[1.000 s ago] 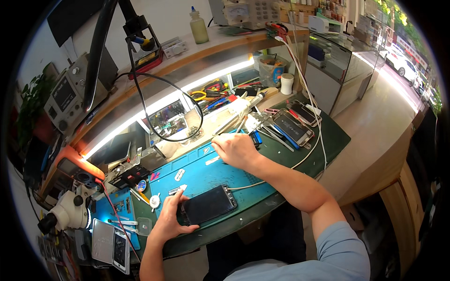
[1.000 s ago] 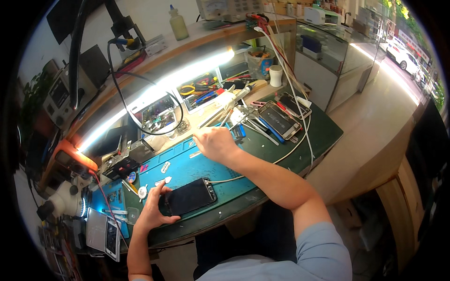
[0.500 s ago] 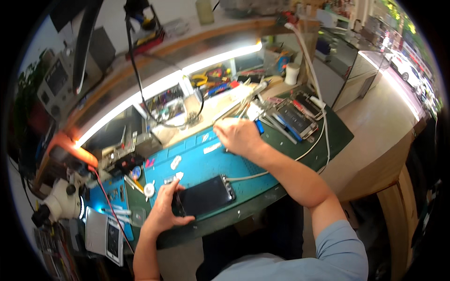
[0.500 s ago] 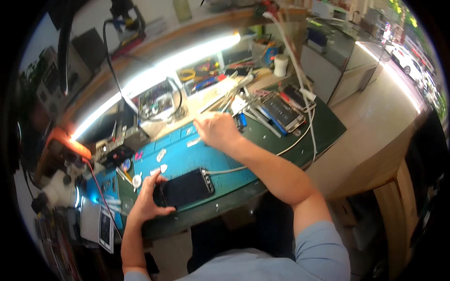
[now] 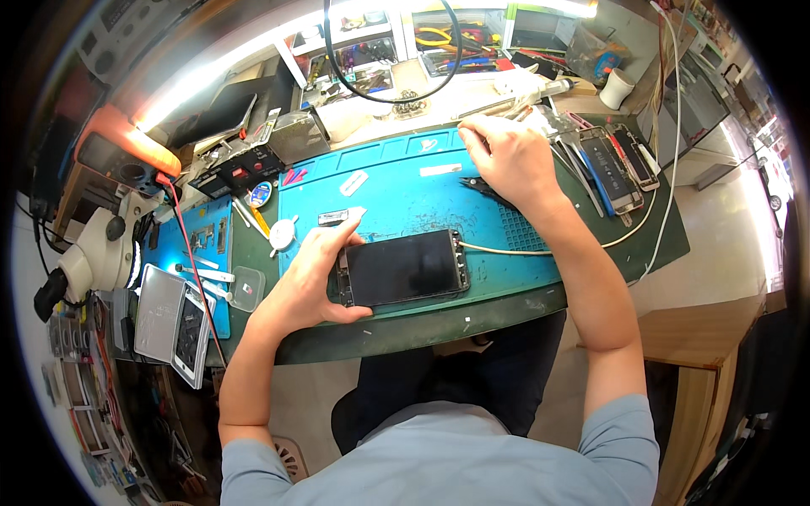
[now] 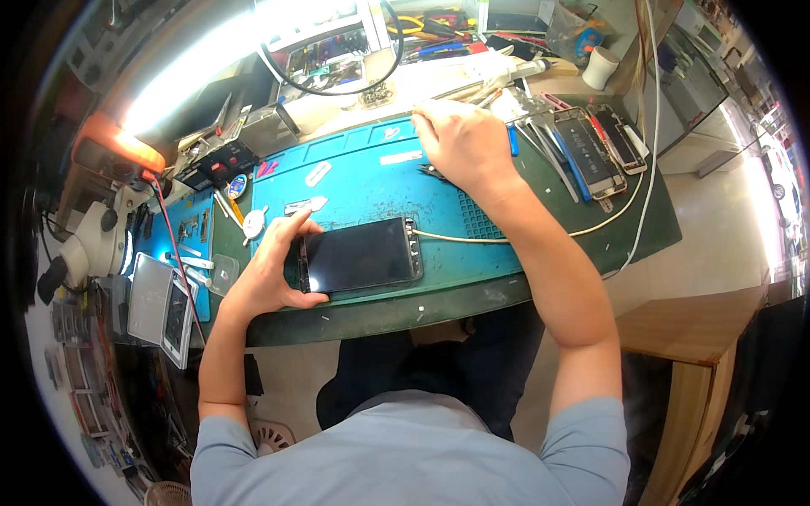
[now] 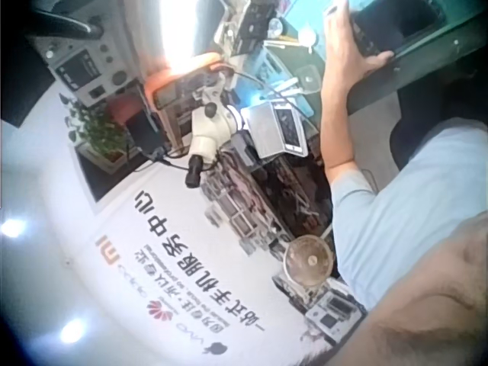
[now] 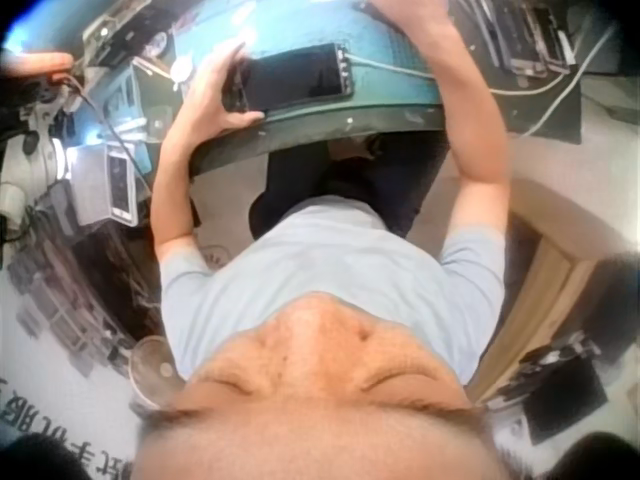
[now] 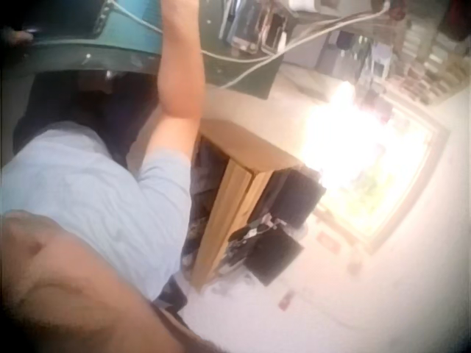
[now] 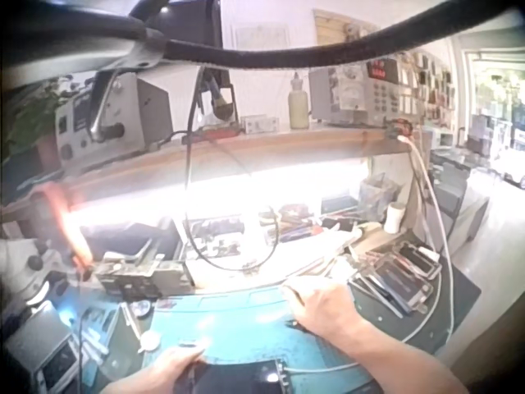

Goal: The person disassembles a smartphone, removes the old screen, and installs a new one. They connect the display cable, test the device by powering it on, and then reassemble the phone casing.

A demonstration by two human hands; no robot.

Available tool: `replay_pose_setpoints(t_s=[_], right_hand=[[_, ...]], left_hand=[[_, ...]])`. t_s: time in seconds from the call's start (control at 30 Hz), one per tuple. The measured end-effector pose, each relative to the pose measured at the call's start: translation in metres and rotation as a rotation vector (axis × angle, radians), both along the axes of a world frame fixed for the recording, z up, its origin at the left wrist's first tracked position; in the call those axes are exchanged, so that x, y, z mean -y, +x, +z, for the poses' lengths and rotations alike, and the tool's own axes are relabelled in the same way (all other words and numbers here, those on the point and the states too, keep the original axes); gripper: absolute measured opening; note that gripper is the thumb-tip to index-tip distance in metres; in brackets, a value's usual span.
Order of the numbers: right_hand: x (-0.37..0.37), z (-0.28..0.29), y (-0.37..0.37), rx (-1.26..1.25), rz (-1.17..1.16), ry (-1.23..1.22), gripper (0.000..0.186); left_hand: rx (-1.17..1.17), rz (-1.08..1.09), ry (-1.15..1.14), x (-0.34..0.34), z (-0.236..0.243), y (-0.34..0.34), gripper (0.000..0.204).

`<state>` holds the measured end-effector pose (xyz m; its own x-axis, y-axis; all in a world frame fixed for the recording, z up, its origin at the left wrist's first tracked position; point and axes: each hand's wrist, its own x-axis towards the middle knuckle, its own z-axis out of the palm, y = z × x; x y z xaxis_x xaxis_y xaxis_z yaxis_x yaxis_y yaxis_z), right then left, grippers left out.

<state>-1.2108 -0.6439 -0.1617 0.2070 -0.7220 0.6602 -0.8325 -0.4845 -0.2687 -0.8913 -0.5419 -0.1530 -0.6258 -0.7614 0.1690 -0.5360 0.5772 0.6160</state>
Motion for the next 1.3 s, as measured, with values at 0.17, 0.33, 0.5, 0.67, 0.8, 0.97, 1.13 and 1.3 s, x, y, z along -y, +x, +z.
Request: replay_pose_setpoints(t_s=[0.17, 0.33, 0.5, 0.67, 0.8, 0.97, 1.13, 1.3], right_hand=[[0.002, 0.000, -0.002, -0.001, -0.006, -0.013, 0.017], [0.006, -0.002, -0.007, -0.028, -0.045, 0.031, 0.019], [0.010, -0.001, -0.017, -0.100, -0.114, 0.113, 0.023], [0.011, -0.003, -0.017, -0.103, -0.124, 0.128, 0.024], [0.011, -0.003, -0.018, -0.110, -0.130, 0.127, 0.025], [0.012, -0.003, -0.018, -0.115, -0.136, 0.134, 0.025], [0.012, -0.004, -0.018, -0.113, -0.131, 0.131, 0.026], [0.011, -0.004, -0.017, -0.119, -0.127, 0.147, 0.027]], left_hand=[[0.000, -0.002, -0.012, 0.000, -0.001, 0.000, 0.120], [-0.006, 0.007, 0.001, 0.000, -0.002, 0.000, 0.121], [-0.015, 0.003, 0.009, 0.001, -0.003, 0.001, 0.121], [-0.008, 0.011, 0.008, 0.000, -0.003, 0.002, 0.121], [-0.010, 0.010, 0.013, 0.000, -0.003, 0.001, 0.122], [-0.012, 0.007, 0.009, 0.000, -0.003, 0.001, 0.123], [-0.013, 0.003, 0.009, 0.001, -0.005, 0.001, 0.123], [-0.011, 0.005, 0.009, 0.001, -0.004, 0.002, 0.123]])
